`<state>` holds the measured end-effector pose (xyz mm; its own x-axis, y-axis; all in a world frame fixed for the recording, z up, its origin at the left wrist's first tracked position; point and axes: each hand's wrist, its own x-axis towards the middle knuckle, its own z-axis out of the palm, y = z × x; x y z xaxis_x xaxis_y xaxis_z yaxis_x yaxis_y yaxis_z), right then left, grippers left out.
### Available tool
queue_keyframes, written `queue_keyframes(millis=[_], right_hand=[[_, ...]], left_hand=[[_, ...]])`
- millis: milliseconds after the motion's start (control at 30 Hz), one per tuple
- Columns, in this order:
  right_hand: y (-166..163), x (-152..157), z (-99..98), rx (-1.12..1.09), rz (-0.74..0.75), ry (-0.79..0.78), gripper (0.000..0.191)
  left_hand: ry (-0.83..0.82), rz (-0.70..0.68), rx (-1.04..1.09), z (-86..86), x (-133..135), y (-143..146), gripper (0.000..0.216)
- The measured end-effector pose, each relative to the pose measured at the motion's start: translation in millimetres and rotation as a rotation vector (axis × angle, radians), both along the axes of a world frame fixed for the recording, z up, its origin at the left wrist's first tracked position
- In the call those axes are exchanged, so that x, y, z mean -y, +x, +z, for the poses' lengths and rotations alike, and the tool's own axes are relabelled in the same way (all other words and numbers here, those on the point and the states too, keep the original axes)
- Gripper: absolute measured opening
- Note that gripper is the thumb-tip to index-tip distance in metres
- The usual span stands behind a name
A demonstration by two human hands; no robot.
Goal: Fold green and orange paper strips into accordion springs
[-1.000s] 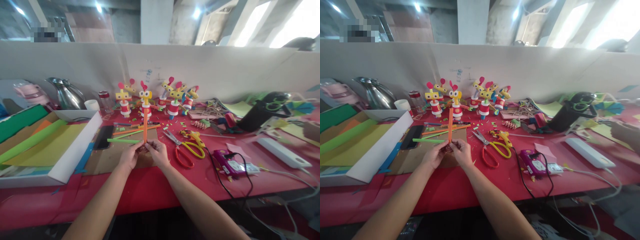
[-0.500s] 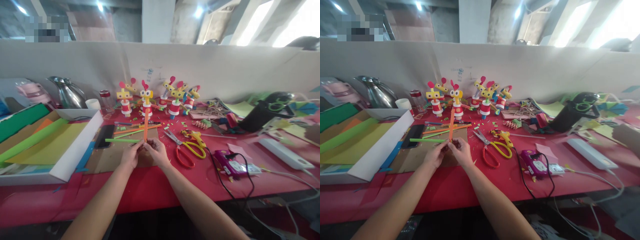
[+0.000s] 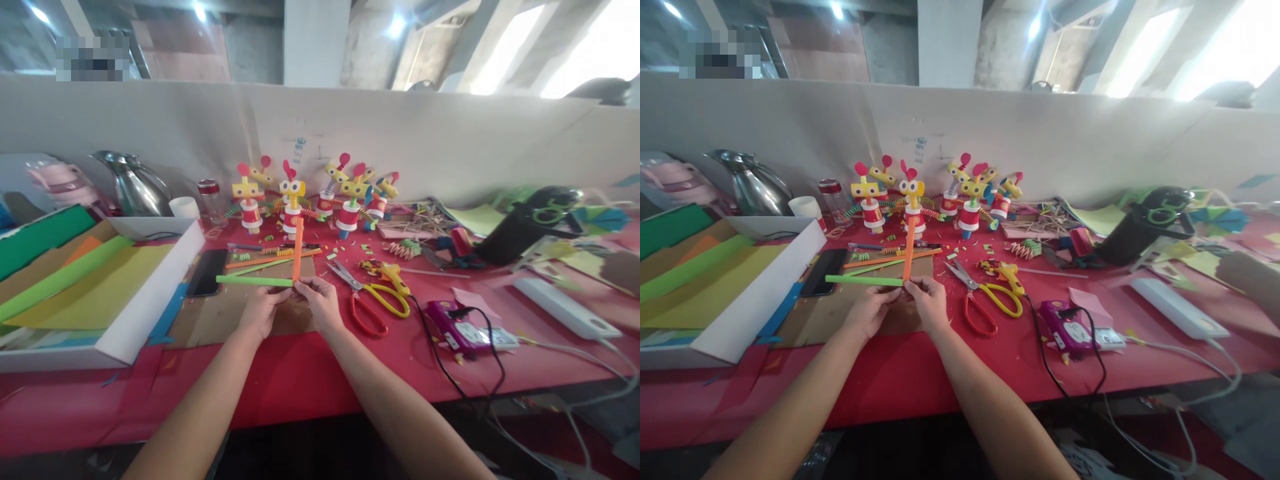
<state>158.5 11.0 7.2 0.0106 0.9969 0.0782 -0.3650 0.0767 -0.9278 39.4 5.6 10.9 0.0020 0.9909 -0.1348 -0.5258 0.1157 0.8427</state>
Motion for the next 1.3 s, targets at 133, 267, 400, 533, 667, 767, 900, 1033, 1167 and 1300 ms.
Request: queue_keyframes(millis=[133, 267, 400, 533, 667, 767, 900, 1033, 1167, 1300], right_hand=[[1, -1, 1.5, -0.059, 0.023, -0.048, 0.017], [1, -1, 1.1, -0.079, 0.03, -0.051, 0.016], [0, 1, 1.0, -0.072, 0.048, -0.048, 0.016], [0, 1, 0.2, -0.068, 0.06, -0.034, 0.016], [-1, 2, -0.5, -0.032, 0.016, 0.001, 0.014], [-1, 2, -0.7, -0.007, -0.011, 0.01, 0.014], [-2, 2, -1.9, 0.036, -0.004, 0.03, 0.013], [-3, 0, -3.8, 0.044, -0.006, 0.077, 0.01], [-1, -1, -4.7, 0.084, 0.018, 0.069, 0.011], [0, -1, -4.0, 0.133, 0.06, 0.079, 0.013]], left_hand=[[-0.022, 0.043, 0.0, -3.1, -3, -4, 0.02], [-0.051, 0.064, 0.008, -3.9, -4, -5, 0.018], [-0.07, 0.088, 0.011, -2.4, -3, -3, 0.022], [-0.041, 0.07, 0.02, -3.1, -4, -4, 0.027], [-0.033, 0.035, -0.024, -4.0, -4, -6, 0.03], [-0.042, 0.048, -0.101, -2.9, -4, -9, 0.033], [-0.024, 0.067, -0.165, -1.4, -4, -11, 0.034], [-0.02, 0.06, -0.155, -1.2, -4, -12, 0.035], [-0.012, 0.076, -0.133, 0.2, -3, -10, 0.034], [0.002, 0.134, -0.11, 1.4, -4, -7, 0.033]])
